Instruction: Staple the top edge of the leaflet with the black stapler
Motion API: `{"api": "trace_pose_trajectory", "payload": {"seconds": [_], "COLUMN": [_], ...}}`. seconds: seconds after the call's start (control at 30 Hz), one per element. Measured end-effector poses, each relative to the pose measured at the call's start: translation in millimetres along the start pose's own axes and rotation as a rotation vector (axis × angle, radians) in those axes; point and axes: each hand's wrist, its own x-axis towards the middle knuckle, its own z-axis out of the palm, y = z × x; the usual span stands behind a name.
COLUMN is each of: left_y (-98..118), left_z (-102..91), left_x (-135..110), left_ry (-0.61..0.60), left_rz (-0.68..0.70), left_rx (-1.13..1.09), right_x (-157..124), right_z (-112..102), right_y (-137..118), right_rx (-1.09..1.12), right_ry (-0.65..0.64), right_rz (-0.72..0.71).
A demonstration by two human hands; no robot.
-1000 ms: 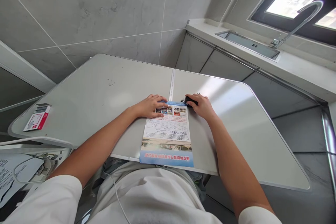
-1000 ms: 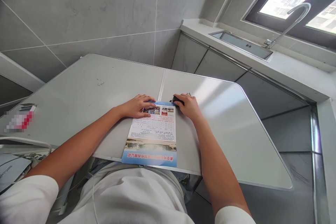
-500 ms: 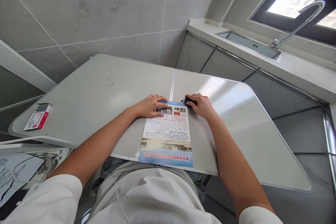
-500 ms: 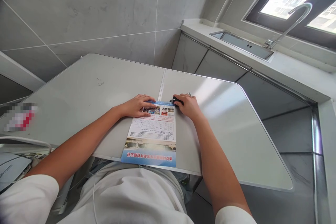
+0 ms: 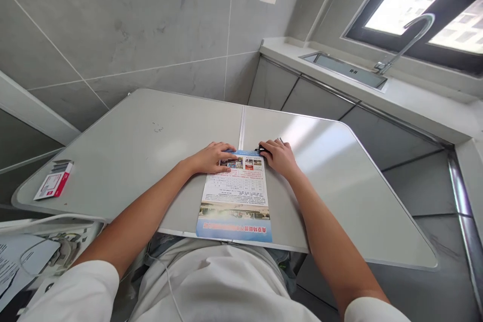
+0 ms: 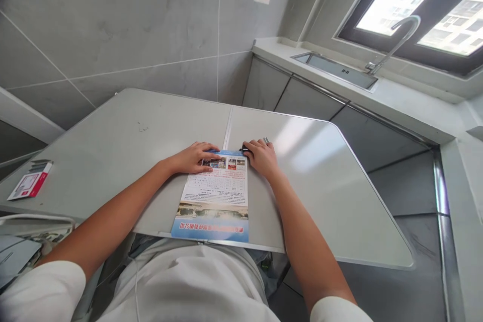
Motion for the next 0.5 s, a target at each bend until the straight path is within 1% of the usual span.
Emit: {"api": "trace_pose_trajectory", "payload": {"seconds": [0.1,0.17,0.23,0.3,0.4,0.5], "left_y": [0.4,0.1,-1.0,-2.9,-6.0,-8.1], "left_z": [-0.4,-0.1,0.5,1.1,1.7,2.9], "left_x": [-0.7,-1.0,-1.4,-2.1,-3.2,-3.4], "left_ry": [0.000,-0.001,0.004,0.010,0.013,0.026], "left_rz": [0.009,0.012,0.012,0.017,0.014,0.006], "left_rx": [0.003,0.003,-0.002,-0.011,-0.019,-0.024], "right_x": [-6.1,-9.0,-10.2,-10.1,-8.9,-7.4], "right_z": [-9.8,-13.6,-13.8,-11.4,-7.4,-8.2], "right_y": [13.2,20.7,24.4,24.4,20.5,11.1], "right_rx": [0.103,0.095,0.063,0.026,-0.012,-0.032], "right_ry": [0.030,0.008,-0.010,0.013,0.107,0.278], "right_rz": [0.020,0.043,0.116,0.241,0.399,0.450]}}
